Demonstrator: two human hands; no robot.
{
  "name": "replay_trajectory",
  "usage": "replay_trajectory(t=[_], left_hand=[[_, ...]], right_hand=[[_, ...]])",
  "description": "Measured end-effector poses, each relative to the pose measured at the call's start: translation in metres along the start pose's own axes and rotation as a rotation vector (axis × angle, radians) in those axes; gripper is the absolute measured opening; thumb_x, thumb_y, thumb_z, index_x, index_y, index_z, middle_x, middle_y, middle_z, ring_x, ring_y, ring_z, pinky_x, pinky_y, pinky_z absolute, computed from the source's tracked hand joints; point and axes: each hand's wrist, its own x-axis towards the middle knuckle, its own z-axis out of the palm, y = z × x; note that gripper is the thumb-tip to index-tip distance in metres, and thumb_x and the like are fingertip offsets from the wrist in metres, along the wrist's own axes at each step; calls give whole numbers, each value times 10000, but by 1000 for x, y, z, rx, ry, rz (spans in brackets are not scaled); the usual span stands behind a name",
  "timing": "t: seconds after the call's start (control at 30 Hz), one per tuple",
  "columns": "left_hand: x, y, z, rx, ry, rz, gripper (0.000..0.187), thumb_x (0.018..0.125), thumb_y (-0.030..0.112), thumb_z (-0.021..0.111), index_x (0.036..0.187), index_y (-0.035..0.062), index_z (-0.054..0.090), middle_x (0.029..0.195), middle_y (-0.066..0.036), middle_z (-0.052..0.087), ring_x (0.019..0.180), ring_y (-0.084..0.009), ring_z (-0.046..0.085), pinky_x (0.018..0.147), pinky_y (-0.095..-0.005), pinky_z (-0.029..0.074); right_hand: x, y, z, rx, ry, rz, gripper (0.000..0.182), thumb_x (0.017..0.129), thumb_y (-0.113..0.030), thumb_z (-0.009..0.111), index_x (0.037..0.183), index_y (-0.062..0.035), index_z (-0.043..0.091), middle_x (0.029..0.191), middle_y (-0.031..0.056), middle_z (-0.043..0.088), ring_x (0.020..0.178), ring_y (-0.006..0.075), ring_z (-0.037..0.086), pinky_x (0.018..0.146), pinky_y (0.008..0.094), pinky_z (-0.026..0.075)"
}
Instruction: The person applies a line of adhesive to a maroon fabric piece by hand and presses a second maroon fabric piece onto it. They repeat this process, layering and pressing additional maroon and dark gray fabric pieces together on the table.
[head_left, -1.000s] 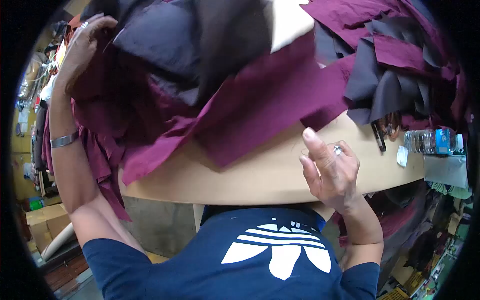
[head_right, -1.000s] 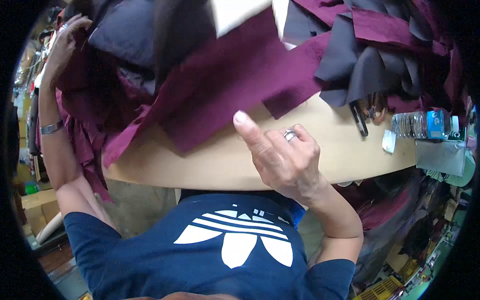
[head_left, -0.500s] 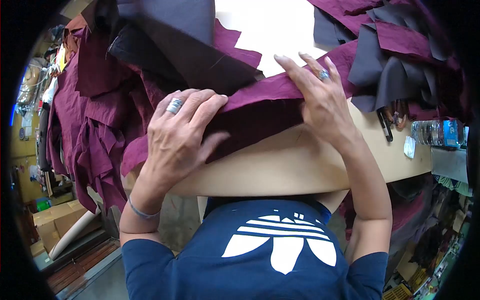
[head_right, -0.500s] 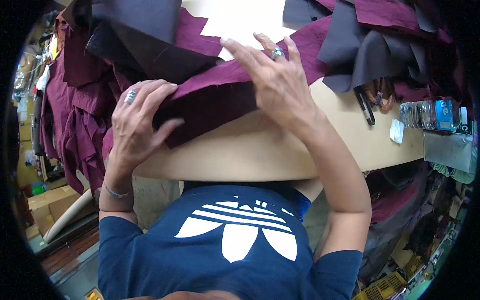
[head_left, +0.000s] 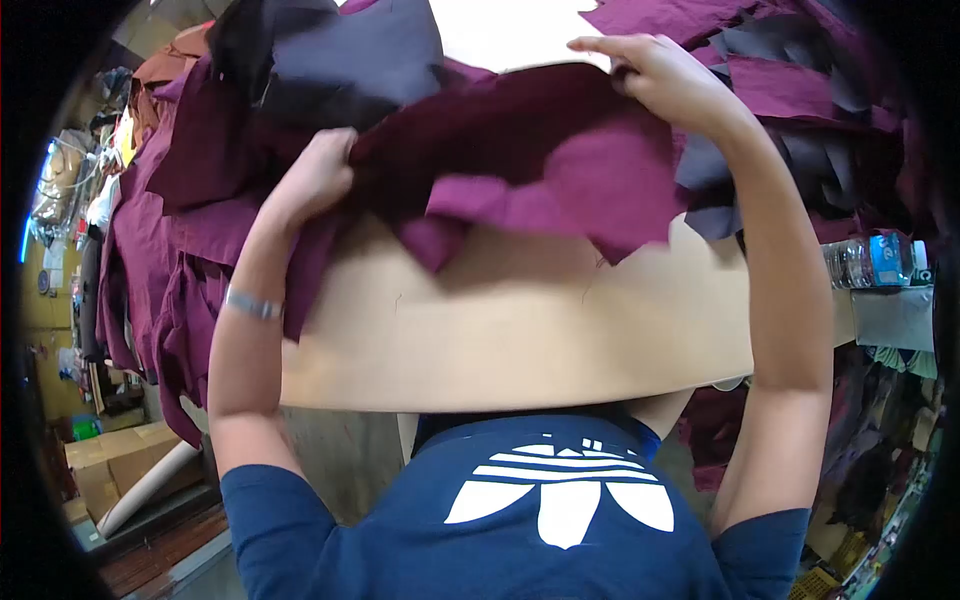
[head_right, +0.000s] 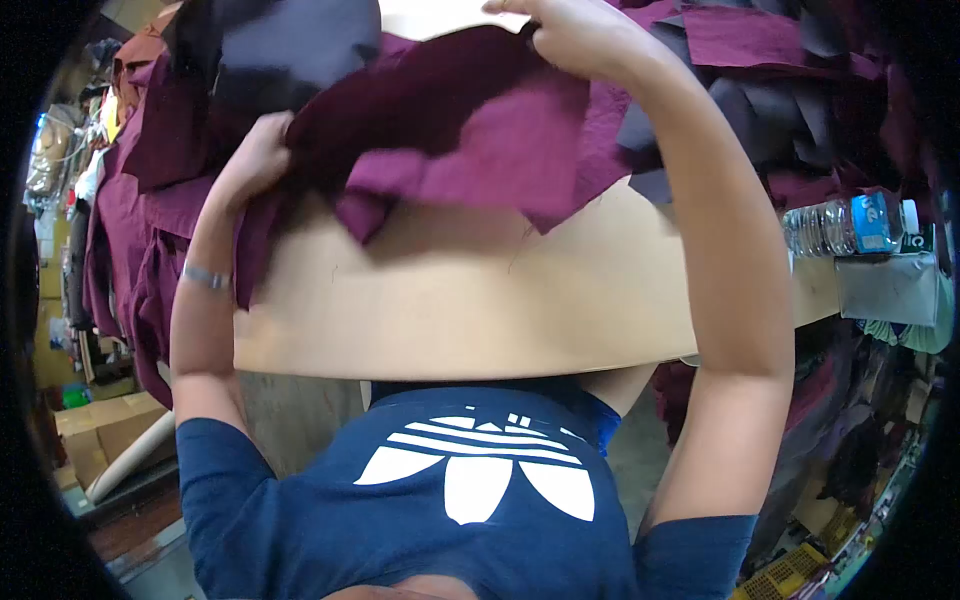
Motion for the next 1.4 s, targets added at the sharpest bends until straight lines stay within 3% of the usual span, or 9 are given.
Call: replay_trajectory(t=[0.1, 0.17, 0.27, 0.37, 0.6, 0.8, 1.13, 1.33, 1.4], left_hand=[[72, 5, -13, 312, 444, 58, 128, 724, -52, 542, 847, -17, 551, 852, -266, 588, 889, -397, 598, 741, -431, 466], [92, 22, -29, 182, 702, 195, 253, 720, -77, 508, 945, 8, 585, 961, -248, 607, 1007, -379, 585, 819, -424, 472], [77, 41, -26, -54, 720, 322, 510, 782, 39, 544, 1279, 100, 447, 976, -218, 637, 942, -283, 635, 838, -382, 483], [36, 25, -4, 38, 562, 500, 357, 715, -77, 502, 1037, 38, 604, 1078, -212, 603, 1033, -374, 570, 858, -413, 467], [-63, -15, 33, 388, 53, 280, 308, 680, 32, 633, 988, 24, 639, 1078, -138, 611, 1083, -352, 526, 958, -420, 411], [-85, 31, 34, 430, 318, 505, 287, 642, 95, 687, 924, 45, 666, 981, -116, 627, 958, -317, 597, 921, -512, 412], [-40, 124, 31, 295, 458, 674, 165, 699, 69, 604, 860, 56, 638, 1028, -94, 590, 992, -279, 574, 821, -370, 495], [73, 81, 67, 562, 21, 245, 343, 914, 306, 482, 1253, 316, 536, 1423, -89, 355, 1316, -368, 300, 1015, -598, 280], [84, 65, 77, 549, -28, 82, 417, 934, 377, 434, 1349, 346, 403, 1464, -66, 292, 1330, -360, 281, 991, -678, 244]], right_hand=[[51, 77, 5, -421, 501, 31, 392, 738, 47, 488, 1096, -41, 624, 890, 174, 650, 859, 323, 645, 817, 368, 485], [36, -4, -29, -284, 633, 186, 495, 737, 99, 448, 1217, -4, 516, 1111, 250, 588, 1071, 356, 570, 914, 369, 457], [-7, -8, -29, -603, 940, -462, 488, 730, 77, 466, 1201, -22, 549, 1109, 257, 588, 1048, 311, 595, 880, 379, 476], [-82, -22, 15, -568, 549, -506, 347, 808, -41, 548, 1150, -47, 609, 989, 77, 673, 911, 209, 655, 952, 419, 424], [-169, -70, 85, -238, 70, -332, 340, 848, -177, 525, 1168, -104, 616, 949, 83, 669, 882, 195, 651, 971, 427, 419], [-163, -98, 73, 198, -112, -323, 397, 794, -222, 632, 1152, -54, 603, 949, 120, 660, 870, 212, 646, 864, 399, 467], [-97, -51, 105, -116, 287, 154, 642, 794, -254, 666, 1358, -136, 385, 999, 85, 622, 883, 248, 567, 786, 371, 420], [-102, -44, 108, 164, 445, 172, 556, 767, 10, 603, 1292, -77, 439, 798, 99, 549, 742, 232, 570, 694, 366, 381], [-104, -46, 112, 136, 455, 114, 559, 763, 25, 595, 1292, -64, 437, 964, 131, 601, 728, 241, 590, 686, 354, 399]])
